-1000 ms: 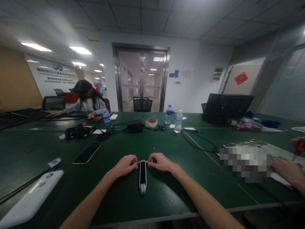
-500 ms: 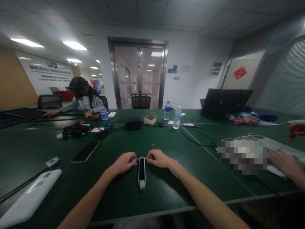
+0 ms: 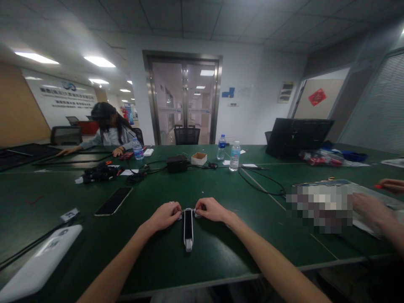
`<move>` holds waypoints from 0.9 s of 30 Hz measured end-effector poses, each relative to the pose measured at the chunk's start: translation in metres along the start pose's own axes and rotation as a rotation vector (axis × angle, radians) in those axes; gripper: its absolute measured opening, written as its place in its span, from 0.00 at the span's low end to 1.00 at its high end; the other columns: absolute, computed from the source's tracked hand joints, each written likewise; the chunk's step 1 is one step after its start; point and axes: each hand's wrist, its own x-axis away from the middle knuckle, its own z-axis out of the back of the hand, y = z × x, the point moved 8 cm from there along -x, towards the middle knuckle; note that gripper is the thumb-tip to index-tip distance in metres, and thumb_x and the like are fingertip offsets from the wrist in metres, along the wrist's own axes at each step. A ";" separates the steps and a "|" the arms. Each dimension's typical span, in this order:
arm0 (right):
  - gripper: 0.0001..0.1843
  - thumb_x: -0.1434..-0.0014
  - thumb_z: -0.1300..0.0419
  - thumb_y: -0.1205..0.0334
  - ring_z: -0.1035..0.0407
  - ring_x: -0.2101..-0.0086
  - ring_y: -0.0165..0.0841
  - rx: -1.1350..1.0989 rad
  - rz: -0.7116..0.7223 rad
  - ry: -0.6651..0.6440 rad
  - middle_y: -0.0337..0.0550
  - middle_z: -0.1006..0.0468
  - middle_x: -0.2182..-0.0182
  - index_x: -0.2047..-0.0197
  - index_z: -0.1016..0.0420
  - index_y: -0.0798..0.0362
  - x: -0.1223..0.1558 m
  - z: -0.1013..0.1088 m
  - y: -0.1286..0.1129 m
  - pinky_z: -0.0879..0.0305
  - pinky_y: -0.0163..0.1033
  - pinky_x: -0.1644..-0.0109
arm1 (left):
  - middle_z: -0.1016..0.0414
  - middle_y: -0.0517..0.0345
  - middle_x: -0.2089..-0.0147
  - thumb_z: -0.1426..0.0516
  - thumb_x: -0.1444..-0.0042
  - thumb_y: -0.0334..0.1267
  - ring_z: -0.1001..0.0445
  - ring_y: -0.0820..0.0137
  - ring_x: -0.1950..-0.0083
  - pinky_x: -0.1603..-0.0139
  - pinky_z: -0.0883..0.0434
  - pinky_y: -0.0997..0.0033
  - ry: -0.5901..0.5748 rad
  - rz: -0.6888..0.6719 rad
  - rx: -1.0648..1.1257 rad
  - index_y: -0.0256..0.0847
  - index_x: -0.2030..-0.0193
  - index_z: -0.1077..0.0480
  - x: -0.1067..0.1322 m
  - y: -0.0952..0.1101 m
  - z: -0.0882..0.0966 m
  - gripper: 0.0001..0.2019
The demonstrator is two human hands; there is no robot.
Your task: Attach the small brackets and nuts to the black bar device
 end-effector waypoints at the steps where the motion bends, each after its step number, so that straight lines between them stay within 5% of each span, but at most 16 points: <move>1: 0.07 0.42 0.42 0.62 0.31 0.71 0.28 -0.007 0.000 0.002 0.39 0.24 0.71 0.63 0.25 0.55 0.000 0.000 0.000 0.39 0.30 0.68 | 0.29 0.57 0.65 0.49 0.42 0.42 0.31 0.67 0.65 0.68 0.38 0.71 0.000 -0.002 -0.001 0.41 0.60 0.30 0.000 0.000 0.000 0.11; 27: 0.07 0.43 0.40 0.60 0.31 0.72 0.28 -0.061 0.015 0.031 0.38 0.24 0.72 0.64 0.25 0.55 -0.001 0.001 0.002 0.39 0.30 0.69 | 0.29 0.57 0.66 0.50 0.41 0.42 0.32 0.67 0.65 0.67 0.37 0.71 -0.007 -0.020 -0.052 0.40 0.60 0.31 0.001 0.005 0.000 0.11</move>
